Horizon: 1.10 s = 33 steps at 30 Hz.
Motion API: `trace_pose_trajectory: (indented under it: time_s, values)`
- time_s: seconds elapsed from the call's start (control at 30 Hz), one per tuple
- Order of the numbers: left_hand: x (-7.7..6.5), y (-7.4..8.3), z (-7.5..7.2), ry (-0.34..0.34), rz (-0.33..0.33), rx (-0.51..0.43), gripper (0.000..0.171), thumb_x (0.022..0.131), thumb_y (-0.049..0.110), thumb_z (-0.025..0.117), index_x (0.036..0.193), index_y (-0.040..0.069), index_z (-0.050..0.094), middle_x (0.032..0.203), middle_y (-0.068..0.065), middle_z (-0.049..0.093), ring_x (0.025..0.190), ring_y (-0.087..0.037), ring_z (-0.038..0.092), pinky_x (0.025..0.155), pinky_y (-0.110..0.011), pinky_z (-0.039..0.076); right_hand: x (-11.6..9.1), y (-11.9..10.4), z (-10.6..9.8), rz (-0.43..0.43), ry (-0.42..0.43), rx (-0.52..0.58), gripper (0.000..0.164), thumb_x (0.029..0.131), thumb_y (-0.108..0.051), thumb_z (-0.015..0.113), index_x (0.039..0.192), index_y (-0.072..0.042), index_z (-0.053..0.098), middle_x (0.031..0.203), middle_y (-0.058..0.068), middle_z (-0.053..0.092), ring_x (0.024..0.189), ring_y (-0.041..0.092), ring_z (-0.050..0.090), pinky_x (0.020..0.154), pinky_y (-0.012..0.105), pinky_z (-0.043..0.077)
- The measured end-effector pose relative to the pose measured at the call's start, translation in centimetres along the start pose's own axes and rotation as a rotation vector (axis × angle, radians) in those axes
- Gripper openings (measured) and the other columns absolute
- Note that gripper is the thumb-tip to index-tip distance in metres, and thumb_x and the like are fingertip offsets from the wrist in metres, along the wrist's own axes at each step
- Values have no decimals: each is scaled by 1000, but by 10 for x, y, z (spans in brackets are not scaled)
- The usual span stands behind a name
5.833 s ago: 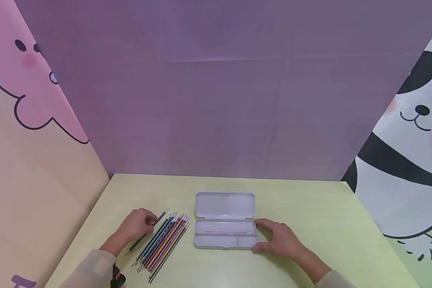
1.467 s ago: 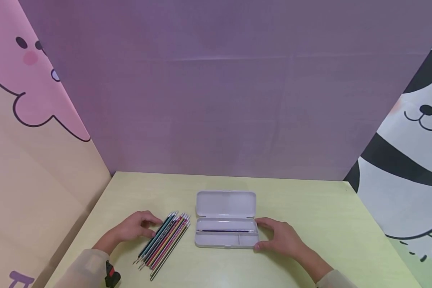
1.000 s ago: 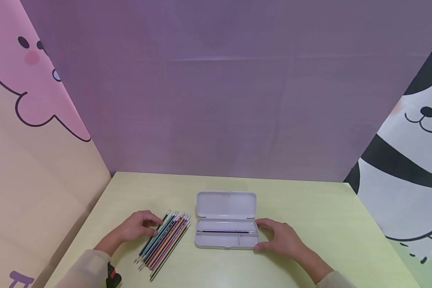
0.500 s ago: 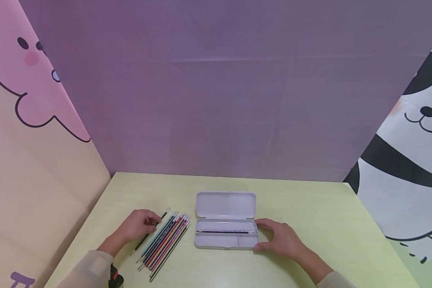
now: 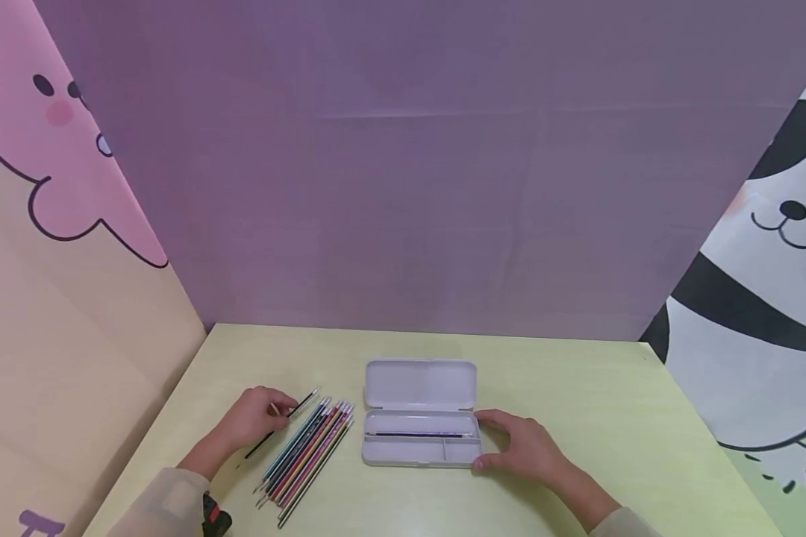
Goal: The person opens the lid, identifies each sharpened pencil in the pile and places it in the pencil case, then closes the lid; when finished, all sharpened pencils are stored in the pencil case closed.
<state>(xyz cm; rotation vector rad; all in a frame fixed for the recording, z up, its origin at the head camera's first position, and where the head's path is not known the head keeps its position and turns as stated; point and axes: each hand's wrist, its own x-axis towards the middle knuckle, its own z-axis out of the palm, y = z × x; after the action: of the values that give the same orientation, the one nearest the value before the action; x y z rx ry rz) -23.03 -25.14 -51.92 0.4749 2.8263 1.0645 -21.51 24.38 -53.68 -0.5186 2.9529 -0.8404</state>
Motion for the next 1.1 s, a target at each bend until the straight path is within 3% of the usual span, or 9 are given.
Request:
trace_pose_trajectory:
  time_s: [0.23,0.47,0.73,0.97,1.1]
  values:
    - [12,22,-8,16,35,-49,23,93,2,70,115,3,77,94,-4,71,80,-15,59,62,-24,51,1,0,0,-2,-5,3,78,63,-56,92,132,-26,68,130,-4,72,121,29,66,102,51,50]
    - [37,66,6,-52,75,-74,23,93,3,69,113,7,78,96,-3,71,83,-16,57,65,-25,51,1,-1,0,6,-10,14,79,63,-56,92,132,-26,68,130,-4,71,123,30,65,103,51,50]
    - [72,114,37,-198,183,-105,25,95,0,65,115,7,78,105,-6,74,81,-16,58,66,-27,50,0,-5,-3,4,-6,4,80,64,-55,92,133,-25,67,130,-3,71,123,30,65,102,51,50]
    - [97,136,76,-264,293,-52,23,91,-5,67,110,2,79,102,-11,76,86,-9,62,79,-23,53,-1,-6,-3,34,-13,3,80,62,-55,93,133,-25,67,130,-3,71,121,30,65,102,51,50]
    - [103,145,95,-274,309,28,23,89,-4,69,106,5,81,95,-3,78,80,-3,60,76,-19,51,-1,-7,-4,30,-12,6,79,63,-53,94,132,-26,68,129,-4,72,120,29,66,101,51,50]
